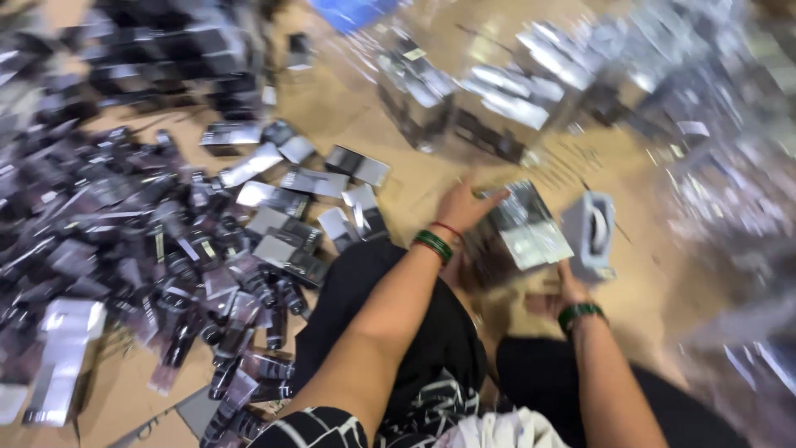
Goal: The person packs sets of cosmetic boxes into plastic sleeves by hand and seals the plastic packaging using tape from a tape dispenser.
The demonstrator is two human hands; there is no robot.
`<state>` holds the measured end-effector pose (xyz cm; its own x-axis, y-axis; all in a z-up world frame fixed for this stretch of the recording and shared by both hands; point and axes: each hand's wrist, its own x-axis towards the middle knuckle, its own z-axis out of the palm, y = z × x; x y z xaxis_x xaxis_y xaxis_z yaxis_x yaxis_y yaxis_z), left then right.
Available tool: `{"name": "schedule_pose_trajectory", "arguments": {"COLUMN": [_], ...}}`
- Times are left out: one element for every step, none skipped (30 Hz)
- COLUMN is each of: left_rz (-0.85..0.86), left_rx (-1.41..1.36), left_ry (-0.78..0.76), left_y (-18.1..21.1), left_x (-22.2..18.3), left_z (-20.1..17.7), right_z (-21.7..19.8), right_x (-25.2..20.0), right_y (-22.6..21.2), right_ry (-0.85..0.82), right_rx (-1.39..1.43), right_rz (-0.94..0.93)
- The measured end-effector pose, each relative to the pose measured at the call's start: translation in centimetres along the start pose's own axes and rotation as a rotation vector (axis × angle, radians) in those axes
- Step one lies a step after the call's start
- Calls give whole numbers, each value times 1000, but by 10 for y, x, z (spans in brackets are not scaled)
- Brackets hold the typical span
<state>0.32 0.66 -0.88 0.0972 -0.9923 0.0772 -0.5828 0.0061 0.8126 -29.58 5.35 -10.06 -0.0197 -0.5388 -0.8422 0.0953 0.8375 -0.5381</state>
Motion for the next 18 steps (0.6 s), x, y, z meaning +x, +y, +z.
{"name": "schedule_pose_trajectory", "arguments": {"left_rz": [-24, -121, -211, -176, -143, -173, -195, -216, -188, -161, -133, -77, -21, 35, 100, 164, 226, 260], "left_rx": [-167, -220, -278, -264, -247, -238, -231, -223, -200, -176, -146, -413, -677, -940, -1017, -1094, -1174, -987], "left_ry": [-53, -99, -152, -103, -74, -115, -169, -223, -226, -228, -237, -258, -283, -309, -367, -428, -492, -451], "left_y": [-15, -29, -38, -42, -46, -49, -46, -43, -40, -37, -34, -30, -29, -28, -28, -29, -30, -29], "left_x": [13, 21, 23, 27, 25, 25, 23, 22, 21, 21, 20, 18, 14, 11, 10, 11, 12, 14], "left_z": [8, 18, 27, 31, 33, 27, 25, 20, 14, 8, 2, -6, -14, -23, -30, -36, -36, -29], "right_z": [12, 19, 19, 22, 24, 26, 24, 27, 29, 29, 31, 30, 25, 25, 25, 24, 27, 27], "right_x": [-2, -8, -18, -22, -27, -30, -36, -38, -43, -50, -58, -67, -81, -92, -105, -117, -124, -127], "right_y": [0, 1, 3, -5, -6, -7, -7, -14, -19, -22, -23, -28, -31, -33, -35, -37, -41, -45], "right_ry": [-7, -17, -21, -75, -119, -191, -255, -320, -306, -292, -276, -301, -324, -347, -349, -354, -314, -275], "right_rx": [44, 47, 56, 93, 140, 190, 251, 312, 289, 266, 251, 250, 252, 254, 239, 221, 210, 199], "right_rz": [-14, 32, 80, 105, 141, 105, 68, 33, -48, -130, -208, -360, -508, -656, -874, -1091, -1097, -1102]}}
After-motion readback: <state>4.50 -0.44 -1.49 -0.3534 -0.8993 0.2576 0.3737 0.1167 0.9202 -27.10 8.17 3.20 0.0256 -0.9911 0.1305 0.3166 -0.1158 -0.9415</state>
